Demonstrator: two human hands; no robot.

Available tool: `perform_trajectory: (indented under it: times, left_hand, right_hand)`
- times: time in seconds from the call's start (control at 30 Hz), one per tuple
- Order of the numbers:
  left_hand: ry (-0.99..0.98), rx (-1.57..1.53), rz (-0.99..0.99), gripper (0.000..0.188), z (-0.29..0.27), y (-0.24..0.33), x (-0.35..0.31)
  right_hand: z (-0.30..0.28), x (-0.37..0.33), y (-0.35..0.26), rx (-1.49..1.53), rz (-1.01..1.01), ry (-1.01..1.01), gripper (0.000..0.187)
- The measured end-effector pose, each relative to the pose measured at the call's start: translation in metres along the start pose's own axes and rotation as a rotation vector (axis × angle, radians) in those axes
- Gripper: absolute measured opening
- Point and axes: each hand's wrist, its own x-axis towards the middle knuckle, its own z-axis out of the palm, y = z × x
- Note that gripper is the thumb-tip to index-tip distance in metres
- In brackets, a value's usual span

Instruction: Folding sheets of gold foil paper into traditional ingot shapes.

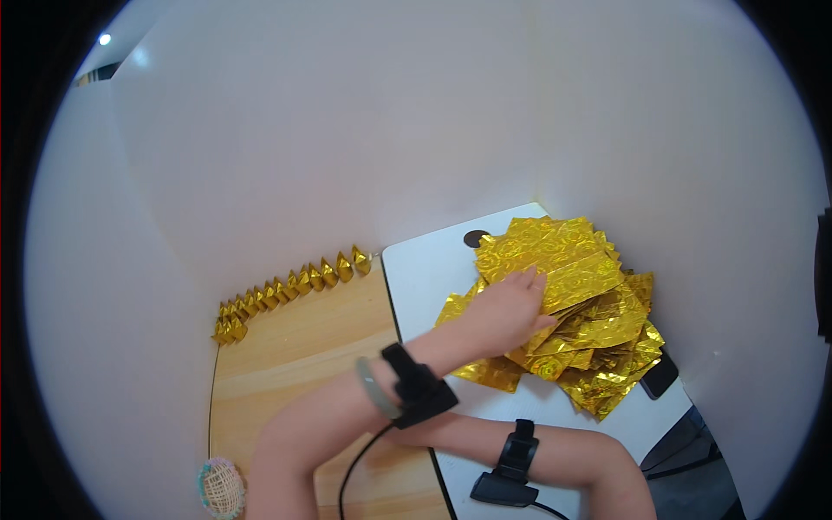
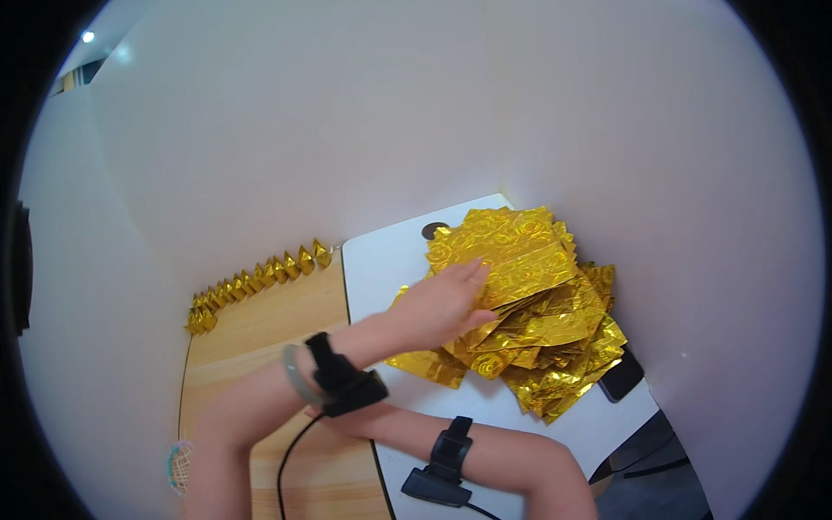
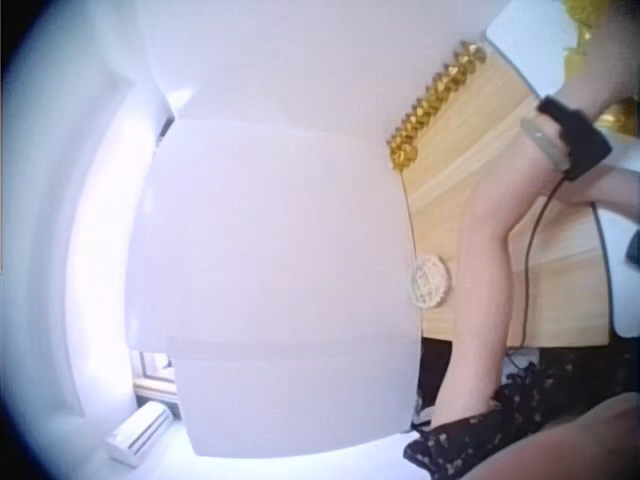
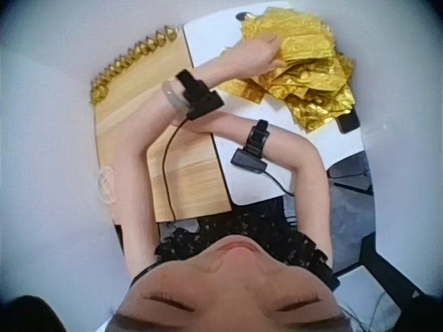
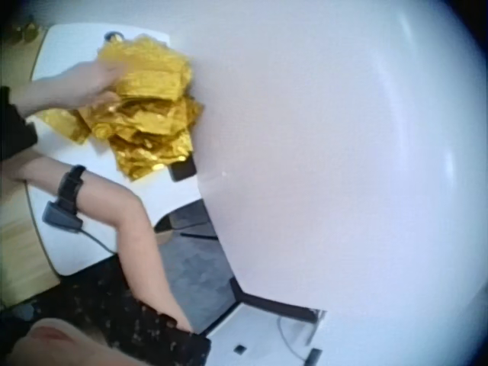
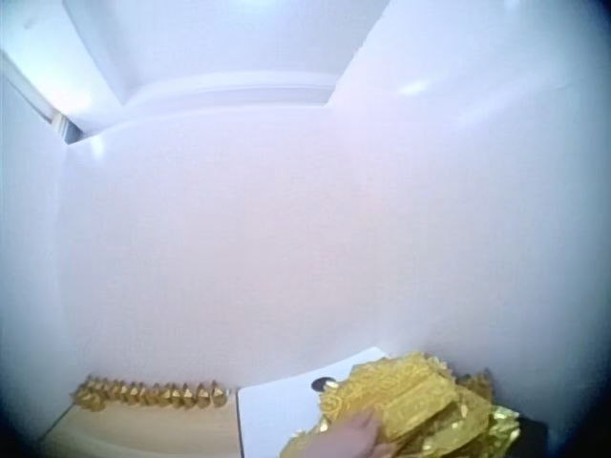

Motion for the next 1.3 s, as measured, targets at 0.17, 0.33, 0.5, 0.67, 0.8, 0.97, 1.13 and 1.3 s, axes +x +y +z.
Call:
perform_trajectory:
  times: [0.17,0.33,0.5,0.67,0.8,0.97,1.13,1.3]
  left_hand:
    - [-0.026,0.218,0.147,0.024,0.035,0.02,0.027]
    - [-0.062,-0.027,-0.072,0.013,0.014,0.035,0.025]
    - [0.132,-0.892,-0.297,0.022,-0.004,0.018,0.005]
    - [0.432,-1.22,-0.518,0.018,-0.05,0.003,-0.07]
    - [0.498,-1.237,-0.742,0.018,-0.071,-0.019,-0.167]
    - [0.465,-0.942,-0.966,0.014,-0.048,-0.06,-0.27]
    - [0.422,-0.61,-0.932,0.02,-0.027,-0.075,-0.31]
    - [0.569,-0.457,-0.747,0.02,-0.025,-0.072,-0.309]
  right_hand:
    - [0.006,0.008,0.013,0.03,-0.027,-0.147,0.023]
    - [0.021,0.01,0.024,-0.144,-0.198,-0.109,0.02]
    - [0.029,0.003,0.03,0.035,-0.155,-0.085,0.023]
    - [0.014,0.0,0.042,0.253,0.083,-0.117,0.031]
    - [-0.02,-0.002,0.044,1.752,0.31,-0.059,0.036]
    - [-0.022,0.013,0.014,0.31,0.126,0.056,0.057]
    - [-0.028,0.019,-0.011,0.242,0.137,0.122,0.047]
    - [-0.035,0.017,-0.007,-0.053,-0.137,-0.4,0.033]
